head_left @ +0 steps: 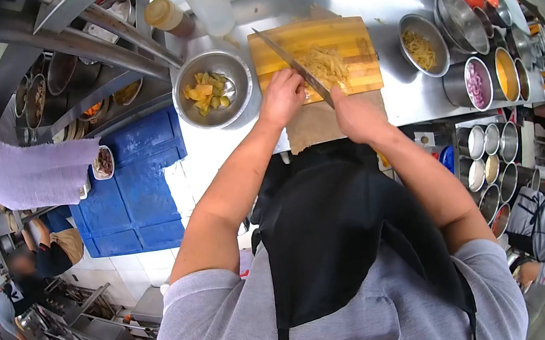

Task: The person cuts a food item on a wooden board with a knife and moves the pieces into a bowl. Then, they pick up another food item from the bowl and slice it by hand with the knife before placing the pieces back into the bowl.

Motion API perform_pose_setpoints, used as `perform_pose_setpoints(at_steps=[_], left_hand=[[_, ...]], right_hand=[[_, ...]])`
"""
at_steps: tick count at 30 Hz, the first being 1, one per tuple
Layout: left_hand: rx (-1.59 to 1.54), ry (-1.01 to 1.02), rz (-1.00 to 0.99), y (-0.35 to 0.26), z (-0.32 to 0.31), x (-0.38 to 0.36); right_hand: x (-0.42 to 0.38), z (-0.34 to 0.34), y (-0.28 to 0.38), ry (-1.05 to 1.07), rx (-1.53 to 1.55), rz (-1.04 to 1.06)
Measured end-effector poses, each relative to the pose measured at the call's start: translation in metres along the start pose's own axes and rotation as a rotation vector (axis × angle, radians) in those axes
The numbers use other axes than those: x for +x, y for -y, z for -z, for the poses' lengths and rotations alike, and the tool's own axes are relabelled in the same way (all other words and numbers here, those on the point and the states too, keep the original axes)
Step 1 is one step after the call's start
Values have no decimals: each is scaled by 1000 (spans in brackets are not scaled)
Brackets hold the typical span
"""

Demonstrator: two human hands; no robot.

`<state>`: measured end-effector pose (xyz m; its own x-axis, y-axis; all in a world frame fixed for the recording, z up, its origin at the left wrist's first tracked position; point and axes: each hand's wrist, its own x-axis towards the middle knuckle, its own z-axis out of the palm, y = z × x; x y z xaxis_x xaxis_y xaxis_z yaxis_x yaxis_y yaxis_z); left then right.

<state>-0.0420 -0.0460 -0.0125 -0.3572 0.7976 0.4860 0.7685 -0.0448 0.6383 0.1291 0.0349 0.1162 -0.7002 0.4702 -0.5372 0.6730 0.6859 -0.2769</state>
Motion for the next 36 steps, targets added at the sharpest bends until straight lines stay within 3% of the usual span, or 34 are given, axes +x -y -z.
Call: perform_pose_setpoints(at_steps=[3,10,14,19,21,22,24,27,28,30,33,36], left_hand=[[-33,-10,-4,0,1,0],[30,27,42,-2,2,0],[-21,17,30,0,1,-2],[-45,17,34,-2,6,0],[-181,-75,234,-10,15,-6],[-184,-76,227,-12,16,-12],[-192,-48,426,-18,19,-23],[-256,-21,444,-37,31,-34],[-254,-20,417,-40,34,-31],[-238,-77,243,-46,40,-31],[-147,-39,245,-43,42,-24],[-16,-72,143,-40,39,-12]], right_hand=[[9,-38,0,-93,30,-31],[-1,-10,1,-20,74,-47],[11,-53,-6,-81,87,-41],[0,-18,6,-34,81,-68],[0,-26,5,-60,67,-53],[3,-31,4,-67,66,-56],[14,-47,0,-89,107,-30],[44,-59,-43,-212,211,160],[37,-38,-39,-239,214,157],[11,0,-34,-68,391,31],[-5,15,-42,-64,579,-83],[3,-1,-58,-148,481,-16]])
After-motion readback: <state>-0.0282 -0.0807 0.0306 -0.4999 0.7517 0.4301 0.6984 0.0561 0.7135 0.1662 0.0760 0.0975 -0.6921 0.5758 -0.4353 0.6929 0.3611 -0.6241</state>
